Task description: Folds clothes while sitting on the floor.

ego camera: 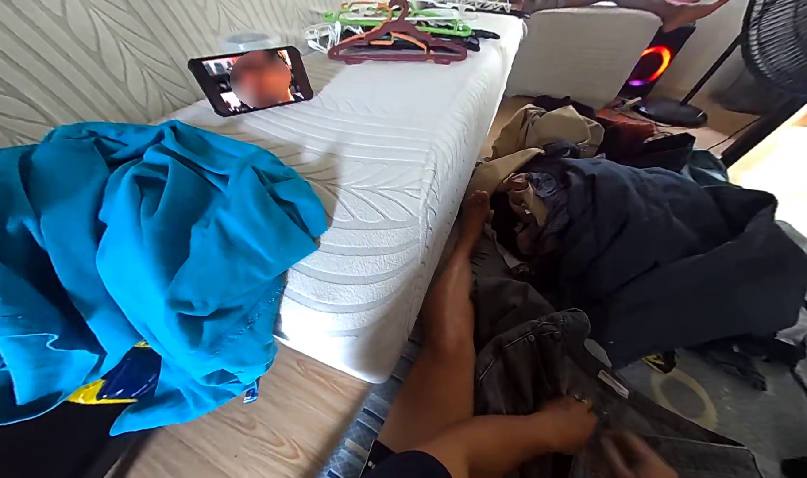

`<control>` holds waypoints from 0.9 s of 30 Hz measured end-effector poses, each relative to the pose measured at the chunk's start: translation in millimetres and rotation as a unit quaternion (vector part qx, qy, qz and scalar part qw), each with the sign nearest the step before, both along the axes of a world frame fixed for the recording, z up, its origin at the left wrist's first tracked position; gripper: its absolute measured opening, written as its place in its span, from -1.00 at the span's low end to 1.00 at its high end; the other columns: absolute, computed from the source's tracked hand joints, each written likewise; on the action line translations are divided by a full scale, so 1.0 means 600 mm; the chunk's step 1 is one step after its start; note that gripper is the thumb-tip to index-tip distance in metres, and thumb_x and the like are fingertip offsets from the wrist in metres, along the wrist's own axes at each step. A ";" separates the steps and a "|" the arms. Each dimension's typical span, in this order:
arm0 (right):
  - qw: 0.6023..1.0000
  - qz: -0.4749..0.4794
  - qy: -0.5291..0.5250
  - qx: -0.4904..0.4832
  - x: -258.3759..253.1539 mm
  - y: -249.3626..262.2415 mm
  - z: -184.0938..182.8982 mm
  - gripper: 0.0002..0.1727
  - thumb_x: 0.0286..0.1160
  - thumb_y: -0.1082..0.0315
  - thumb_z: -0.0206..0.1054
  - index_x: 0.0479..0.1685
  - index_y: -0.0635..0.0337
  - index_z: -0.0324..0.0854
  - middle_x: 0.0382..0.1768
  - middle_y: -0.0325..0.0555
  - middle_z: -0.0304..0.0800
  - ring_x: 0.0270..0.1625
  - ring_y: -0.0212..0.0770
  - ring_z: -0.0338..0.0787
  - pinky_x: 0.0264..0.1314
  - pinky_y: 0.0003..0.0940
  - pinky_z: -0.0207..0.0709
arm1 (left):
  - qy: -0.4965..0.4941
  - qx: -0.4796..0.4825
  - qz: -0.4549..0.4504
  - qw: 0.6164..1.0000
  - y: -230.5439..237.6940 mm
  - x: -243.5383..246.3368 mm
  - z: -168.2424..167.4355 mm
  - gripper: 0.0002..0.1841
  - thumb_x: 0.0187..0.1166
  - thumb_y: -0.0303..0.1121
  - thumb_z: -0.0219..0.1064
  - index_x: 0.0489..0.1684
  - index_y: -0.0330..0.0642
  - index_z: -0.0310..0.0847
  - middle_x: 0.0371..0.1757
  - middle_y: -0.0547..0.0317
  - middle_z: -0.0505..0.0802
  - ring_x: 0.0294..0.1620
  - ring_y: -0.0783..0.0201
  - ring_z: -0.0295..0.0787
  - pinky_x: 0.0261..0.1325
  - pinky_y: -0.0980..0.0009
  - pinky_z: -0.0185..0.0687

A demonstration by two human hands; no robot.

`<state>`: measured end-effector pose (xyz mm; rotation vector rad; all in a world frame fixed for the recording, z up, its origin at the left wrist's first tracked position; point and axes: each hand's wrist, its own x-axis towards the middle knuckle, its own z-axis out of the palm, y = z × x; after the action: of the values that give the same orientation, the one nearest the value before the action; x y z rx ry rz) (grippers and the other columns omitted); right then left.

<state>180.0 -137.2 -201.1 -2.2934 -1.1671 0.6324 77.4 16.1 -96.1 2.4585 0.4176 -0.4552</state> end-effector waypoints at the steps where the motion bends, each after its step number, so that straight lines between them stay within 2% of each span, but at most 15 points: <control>1: 0.998 -0.006 -0.067 0.011 0.029 0.014 -0.010 -0.63 0.59 0.42 0.24 0.25 0.50 0.66 0.16 0.46 0.77 0.27 0.40 0.76 0.39 0.35 0.52 | 0.003 -0.024 0.021 0.999 0.000 -0.001 0.005 -0.56 0.78 -0.57 0.01 0.60 -0.44 0.44 0.69 -0.25 0.51 0.76 -0.06 0.36 0.81 0.13 0.15; 3: 0.990 0.010 -0.138 -0.032 0.069 0.035 -0.048 -0.45 0.44 0.45 0.34 0.49 0.42 0.56 0.49 0.52 0.54 0.60 0.57 0.44 0.58 0.57 0.16 | 0.023 -0.052 0.044 0.997 0.000 -0.009 0.029 -0.52 0.76 -0.58 0.03 0.67 -0.47 0.35 0.76 -0.30 0.40 0.83 -0.12 0.22 0.87 0.09 0.02; 5: 0.985 0.008 -0.129 -0.118 0.075 0.045 -0.102 -0.35 0.51 0.34 0.34 0.66 0.29 0.44 0.71 0.36 0.33 0.78 0.44 0.22 0.71 0.57 -0.09 | 0.054 -0.035 0.022 0.998 0.000 -0.013 0.051 -0.47 0.71 -0.61 0.08 0.71 -0.45 0.29 0.82 -0.28 0.30 0.89 -0.13 0.06 0.90 0.07 -0.09; 6: 0.985 -0.005 -0.128 -0.118 0.068 0.043 -0.128 -0.36 0.54 0.34 0.28 0.68 0.26 0.42 0.75 0.28 0.29 0.82 0.36 0.18 0.76 0.51 -0.16 | 0.066 -0.026 0.010 0.997 0.000 -0.014 0.057 -0.46 0.71 -0.62 0.07 0.73 -0.45 0.26 0.83 -0.28 0.27 0.90 -0.12 0.01 0.90 0.08 -0.11; 7: 0.986 -0.026 -0.138 -0.093 0.060 0.039 -0.145 -0.41 0.54 0.35 0.23 0.62 0.27 0.49 0.71 0.25 0.38 0.79 0.32 0.26 0.77 0.45 -0.14 | 0.072 -0.018 -0.001 0.997 0.000 -0.013 0.054 -0.45 0.71 -0.63 0.06 0.74 -0.45 0.24 0.84 -0.27 0.27 0.90 -0.10 0.01 0.90 0.10 -0.11; 10: 0.980 -0.071 -0.183 0.003 0.047 0.017 -0.164 -0.55 0.48 0.41 0.23 0.34 0.37 0.68 0.36 0.39 0.70 0.52 0.42 0.59 0.68 0.36 0.18 | 0.053 -0.021 -0.013 0.998 0.004 -0.009 0.026 -0.47 0.73 -0.63 0.05 0.73 -0.44 0.26 0.79 -0.25 0.36 0.86 -0.07 0.14 0.85 0.15 0.03; 14: 0.978 -0.071 -0.179 0.083 0.046 -0.004 -0.162 -0.60 0.38 0.40 0.30 0.09 0.55 0.73 0.14 0.57 0.74 0.31 0.58 0.67 0.49 0.44 0.35 | 0.000 -0.038 0.040 0.998 0.005 -0.011 0.000 -0.51 0.69 -0.62 0.12 0.63 -0.47 0.39 0.67 -0.29 0.51 0.75 -0.11 0.34 0.78 0.12 0.21; 16: 0.979 -0.070 -0.163 0.097 0.043 -0.013 -0.162 -0.63 0.43 0.43 0.30 0.10 0.56 0.73 0.14 0.57 0.74 0.32 0.56 0.67 0.52 0.41 0.36 | 0.076 -0.024 0.101 0.992 -0.007 0.001 0.012 -0.52 0.79 -0.52 0.07 0.71 -0.35 0.32 0.76 -0.12 0.45 0.77 0.05 0.33 0.77 0.23 0.20; 17: 0.980 -0.072 -0.153 0.101 0.041 -0.016 -0.162 -0.65 0.48 0.46 0.28 0.12 0.56 0.73 0.16 0.56 0.74 0.35 0.55 0.66 0.55 0.37 0.35 | 0.100 -0.009 0.105 0.989 -0.015 0.018 -0.028 -0.52 0.83 -0.45 0.07 0.73 -0.26 0.30 0.78 -0.01 0.42 0.79 0.11 0.29 0.79 0.24 0.14; 18: 0.981 -0.077 -0.147 0.104 0.039 -0.018 -0.162 -0.68 0.52 0.48 0.27 0.11 0.55 0.74 0.17 0.53 0.75 0.36 0.52 0.67 0.57 0.32 0.36 | -0.065 -0.007 0.095 0.993 -0.011 0.018 -0.145 -0.58 0.68 -0.42 0.27 0.47 -0.41 0.59 0.54 -0.24 0.66 0.62 -0.08 0.54 0.70 0.14 0.33; 19: 0.980 -0.082 -0.144 0.107 0.037 -0.019 -0.162 -0.70 0.54 0.48 0.27 0.09 0.54 0.74 0.16 0.51 0.76 0.36 0.49 0.68 0.58 0.29 0.38 | -0.187 -0.029 0.067 0.980 -0.007 0.033 -0.254 -0.62 0.56 -0.41 0.40 0.26 -0.48 0.71 0.37 -0.38 0.75 0.51 -0.24 0.62 0.67 0.02 0.38; 20: 0.981 -0.082 -0.140 0.102 0.036 -0.019 -0.160 -0.70 0.56 0.49 0.26 0.10 0.54 0.74 0.17 0.50 0.76 0.37 0.48 0.67 0.59 0.28 0.36 | -0.195 -0.069 0.017 0.978 -0.004 0.049 -0.312 -0.63 0.63 -0.42 0.35 0.30 -0.50 0.65 0.39 -0.44 0.69 0.56 -0.33 0.51 0.74 -0.08 0.24; 21: 0.983 -0.075 -0.139 0.092 0.034 -0.019 -0.155 -0.70 0.57 0.49 0.25 0.11 0.53 0.74 0.17 0.49 0.76 0.39 0.47 0.66 0.60 0.29 0.34 | -0.157 -0.088 -0.020 0.984 -0.001 0.060 -0.327 -0.62 0.71 -0.39 0.28 0.38 -0.47 0.60 0.45 -0.43 0.65 0.62 -0.33 0.44 0.77 -0.11 0.16; 23: 0.983 -0.038 -0.165 0.077 0.031 -0.022 -0.138 -0.74 0.58 0.47 0.28 0.06 0.46 0.78 0.12 0.44 0.80 0.33 0.44 0.71 0.53 0.32 0.41 | -0.100 -0.108 -0.034 0.989 0.003 0.064 -0.308 -0.60 0.79 -0.34 0.17 0.41 -0.47 0.57 0.49 -0.41 0.63 0.65 -0.30 0.42 0.75 -0.13 0.20; 27: 0.972 0.050 -0.215 0.083 0.024 -0.043 -0.091 -0.75 0.57 0.47 0.29 0.03 0.39 0.82 0.04 0.39 0.84 0.23 0.42 0.77 0.37 0.38 0.48 | -0.117 -0.201 0.053 0.971 0.009 0.050 -0.283 -0.56 0.81 -0.25 0.14 0.27 -0.56 0.61 0.35 -0.47 0.69 0.50 -0.29 0.57 0.61 -0.15 0.37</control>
<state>194.2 -162.9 -255.9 -2.2992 -1.4760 0.0598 107.3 21.7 -265.9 2.0534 0.3199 -0.1774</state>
